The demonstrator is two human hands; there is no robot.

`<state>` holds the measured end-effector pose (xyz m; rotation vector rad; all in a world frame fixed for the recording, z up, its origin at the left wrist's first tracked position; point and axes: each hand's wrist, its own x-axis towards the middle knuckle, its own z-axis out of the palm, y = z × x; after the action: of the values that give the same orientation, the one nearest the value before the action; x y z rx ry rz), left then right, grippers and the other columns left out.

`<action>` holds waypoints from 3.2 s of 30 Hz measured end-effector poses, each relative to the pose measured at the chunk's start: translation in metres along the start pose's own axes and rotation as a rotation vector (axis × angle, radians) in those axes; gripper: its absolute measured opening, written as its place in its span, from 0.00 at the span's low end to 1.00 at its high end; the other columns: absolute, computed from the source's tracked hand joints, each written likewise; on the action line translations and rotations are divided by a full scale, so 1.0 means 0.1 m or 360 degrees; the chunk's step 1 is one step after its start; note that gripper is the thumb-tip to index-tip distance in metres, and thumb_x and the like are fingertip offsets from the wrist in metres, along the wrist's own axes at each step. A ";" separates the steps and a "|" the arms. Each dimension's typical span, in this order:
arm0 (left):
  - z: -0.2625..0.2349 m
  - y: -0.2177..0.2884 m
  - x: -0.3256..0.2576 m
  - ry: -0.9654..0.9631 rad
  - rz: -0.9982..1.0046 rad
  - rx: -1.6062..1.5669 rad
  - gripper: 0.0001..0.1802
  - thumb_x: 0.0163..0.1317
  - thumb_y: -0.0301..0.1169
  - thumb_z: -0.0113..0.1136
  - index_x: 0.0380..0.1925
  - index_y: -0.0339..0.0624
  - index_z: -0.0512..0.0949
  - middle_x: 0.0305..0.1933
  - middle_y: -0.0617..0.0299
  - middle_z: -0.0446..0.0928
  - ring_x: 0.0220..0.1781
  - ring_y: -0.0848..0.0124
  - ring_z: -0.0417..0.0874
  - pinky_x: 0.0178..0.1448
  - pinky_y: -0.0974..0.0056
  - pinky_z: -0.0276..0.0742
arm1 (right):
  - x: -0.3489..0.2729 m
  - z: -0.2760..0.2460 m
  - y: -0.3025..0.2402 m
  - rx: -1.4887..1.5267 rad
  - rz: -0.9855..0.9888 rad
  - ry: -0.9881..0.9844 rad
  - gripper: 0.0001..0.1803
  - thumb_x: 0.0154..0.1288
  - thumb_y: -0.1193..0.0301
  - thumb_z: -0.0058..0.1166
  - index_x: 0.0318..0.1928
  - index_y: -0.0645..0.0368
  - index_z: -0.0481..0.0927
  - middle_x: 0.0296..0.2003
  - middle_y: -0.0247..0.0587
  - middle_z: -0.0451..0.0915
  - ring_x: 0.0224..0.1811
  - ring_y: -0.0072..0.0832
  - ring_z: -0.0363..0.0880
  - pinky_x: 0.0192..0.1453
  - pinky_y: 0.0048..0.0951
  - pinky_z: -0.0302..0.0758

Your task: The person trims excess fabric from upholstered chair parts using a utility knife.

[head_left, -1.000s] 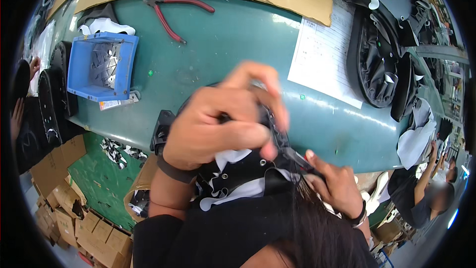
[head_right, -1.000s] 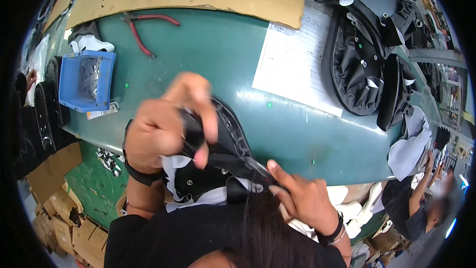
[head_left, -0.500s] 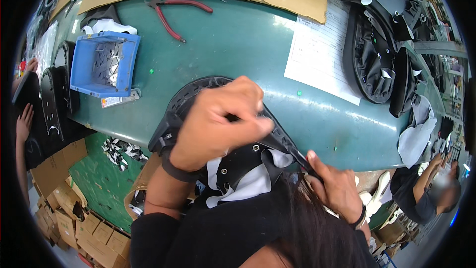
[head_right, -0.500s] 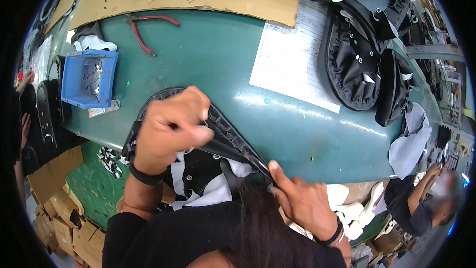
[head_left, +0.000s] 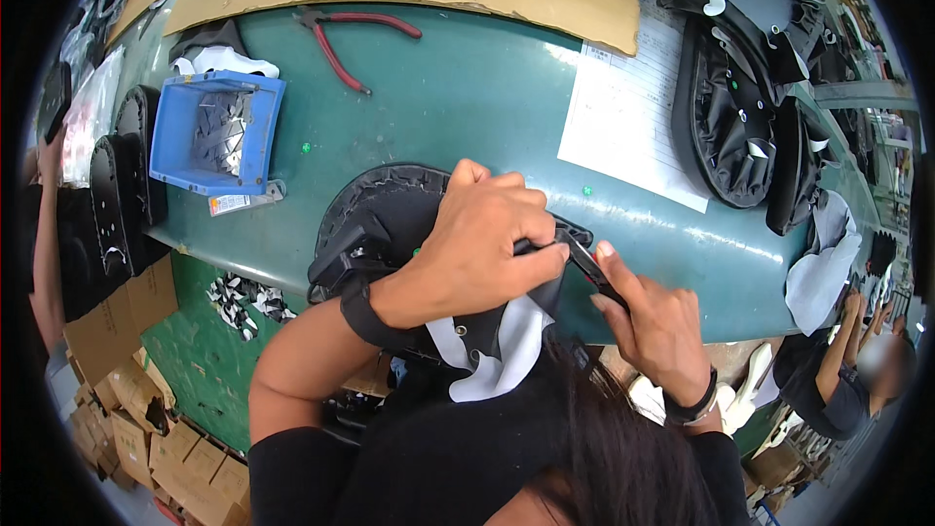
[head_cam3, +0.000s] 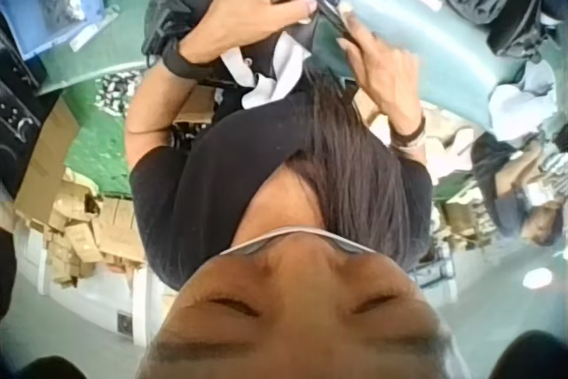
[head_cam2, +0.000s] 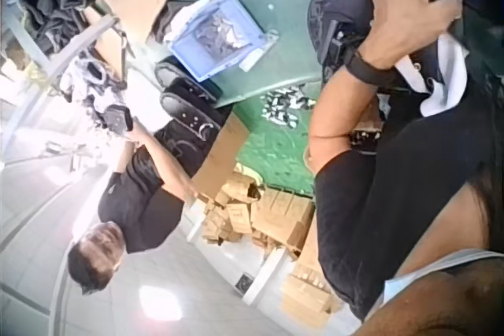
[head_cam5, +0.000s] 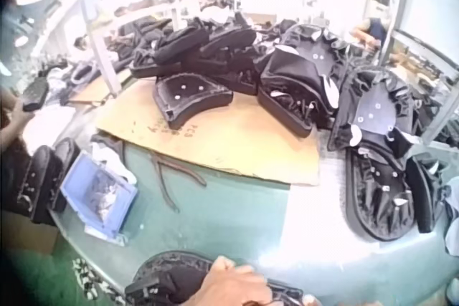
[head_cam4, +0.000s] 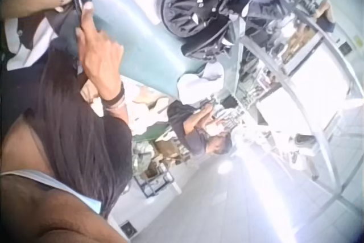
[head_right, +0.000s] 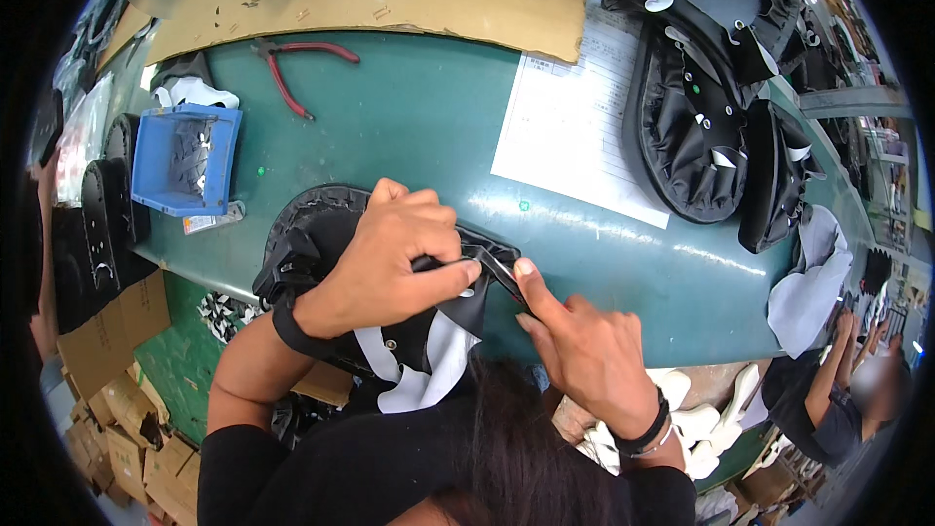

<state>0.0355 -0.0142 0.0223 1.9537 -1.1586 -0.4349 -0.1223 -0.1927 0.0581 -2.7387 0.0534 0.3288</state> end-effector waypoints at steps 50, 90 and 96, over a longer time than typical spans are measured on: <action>-0.15 0.07 -0.34 0.0029 0.0042 0.0701 0.16 0.50 0.43 0.68 0.18 0.45 0.77 0.24 0.62 0.69 0.35 0.62 0.70 0.43 0.58 0.60 | 0.10 0.12 0.07 0.0667 -0.0051 0.0024 0.27 0.64 0.63 0.57 0.64 0.46 0.71 0.33 0.45 0.84 0.29 0.49 0.81 0.33 0.42 0.75; -0.45 0.04 -0.26 0.0897 0.0419 -0.2753 0.18 0.70 0.49 0.53 0.35 0.46 0.68 0.21 0.64 0.66 0.19 0.77 0.62 0.25 0.68 0.60 | 0.02 0.21 -0.31 -0.0004 0.0050 0.0273 0.35 0.58 0.65 0.64 0.67 0.48 0.67 0.19 0.39 0.74 0.18 0.39 0.75 0.24 0.39 0.70; -0.33 0.18 -0.19 0.0174 -0.0286 0.0542 0.19 0.49 0.42 0.71 0.31 0.42 0.75 0.25 0.61 0.70 0.32 0.64 0.73 0.32 0.62 0.69 | 0.05 0.09 -0.38 0.0067 0.0275 0.0077 0.32 0.58 0.67 0.64 0.65 0.50 0.71 0.22 0.42 0.78 0.23 0.41 0.78 0.29 0.38 0.72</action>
<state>0.0364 0.0132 0.0545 2.3569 -1.0428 -0.2289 -0.1165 -0.1537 0.0627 -2.7062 0.3080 0.3044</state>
